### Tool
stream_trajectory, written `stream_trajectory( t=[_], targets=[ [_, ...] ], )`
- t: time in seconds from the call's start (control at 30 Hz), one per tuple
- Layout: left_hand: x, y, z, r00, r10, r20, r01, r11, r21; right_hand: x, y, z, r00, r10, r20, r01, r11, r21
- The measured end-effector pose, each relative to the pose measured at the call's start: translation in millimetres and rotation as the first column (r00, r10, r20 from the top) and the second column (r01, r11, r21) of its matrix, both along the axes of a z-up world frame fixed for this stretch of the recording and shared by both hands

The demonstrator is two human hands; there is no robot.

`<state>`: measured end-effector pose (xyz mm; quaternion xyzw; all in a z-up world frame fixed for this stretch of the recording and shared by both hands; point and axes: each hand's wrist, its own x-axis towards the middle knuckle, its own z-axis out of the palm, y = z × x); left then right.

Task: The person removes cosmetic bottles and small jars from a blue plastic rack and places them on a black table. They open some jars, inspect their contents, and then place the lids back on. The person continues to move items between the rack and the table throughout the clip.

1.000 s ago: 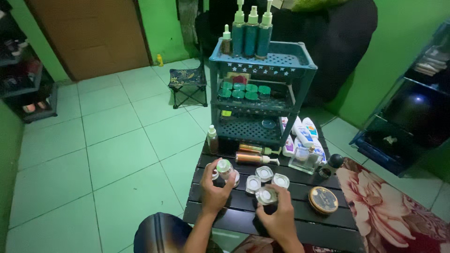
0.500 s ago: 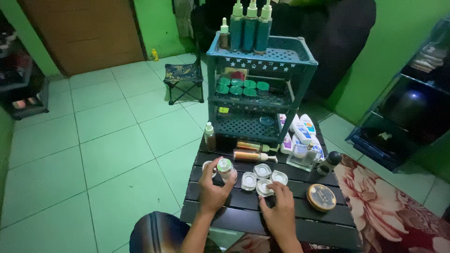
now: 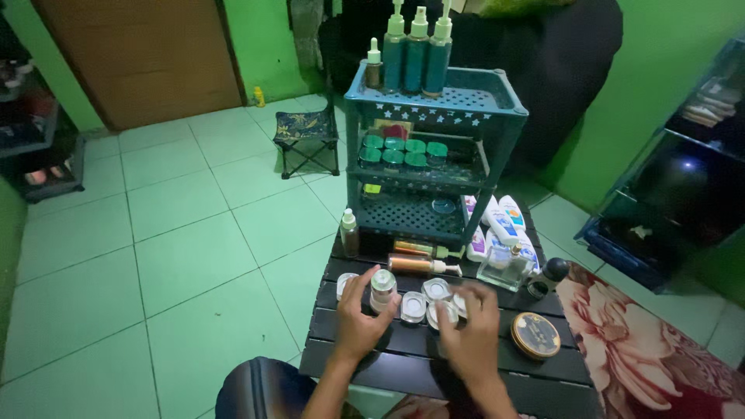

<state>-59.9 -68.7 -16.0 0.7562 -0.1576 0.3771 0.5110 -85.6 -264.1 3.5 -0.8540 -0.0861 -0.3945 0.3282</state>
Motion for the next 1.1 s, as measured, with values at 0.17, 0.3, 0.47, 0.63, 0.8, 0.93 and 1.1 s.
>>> stream_trajectory(
  t=[0.17, 0.3, 0.47, 0.63, 0.8, 0.93, 1.1],
  targets=[
    [1.5, 0.9, -1.5, 0.999, -0.010, -0.036, 0.009, 1.000, -0.020, 64.3, -3.2, 72.6, 0.988, 0.076, 0.132, -0.062, 0.992, -0.107],
    [2.6, 1.0, -0.6, 0.998, -0.033, -0.053, 0.031, 0.999, -0.035, 131.5, -0.7, 108.1, 0.979, 0.134, 0.156, -0.120, 0.988, -0.099],
    [-0.1, 3.5, 1.0, 0.992, -0.053, -0.115, 0.045, 0.997, -0.067, 215.6, 5.7, 120.7, 0.992, 0.127, -0.020, -0.128, 0.983, -0.134],
    [1.1, 4.6, 0.1, 0.995, -0.006, -0.101, 0.002, 0.999, -0.037, 253.7, 19.4, 129.0, 0.868, -0.014, -0.496, -0.048, 0.993, -0.112],
    [-0.3, 4.5, 2.1, 0.981, -0.019, -0.191, 0.000, 0.995, -0.095, 270.5, 20.5, 129.4, 0.815, -0.072, -0.575, 0.009, 0.994, -0.113],
    [0.6, 4.0, 3.2, 0.979, -0.005, -0.202, -0.014, 0.996, -0.092, 264.2, 21.5, 127.8, 0.852, -0.134, -0.506, 0.030, 0.978, -0.208],
    [4.3, 0.4, -8.0, 0.991, -0.017, -0.131, -0.006, 0.985, -0.171, 238.5, 17.4, 137.3, 0.955, -0.056, -0.292, 0.064, 0.998, 0.020]
  ],
)
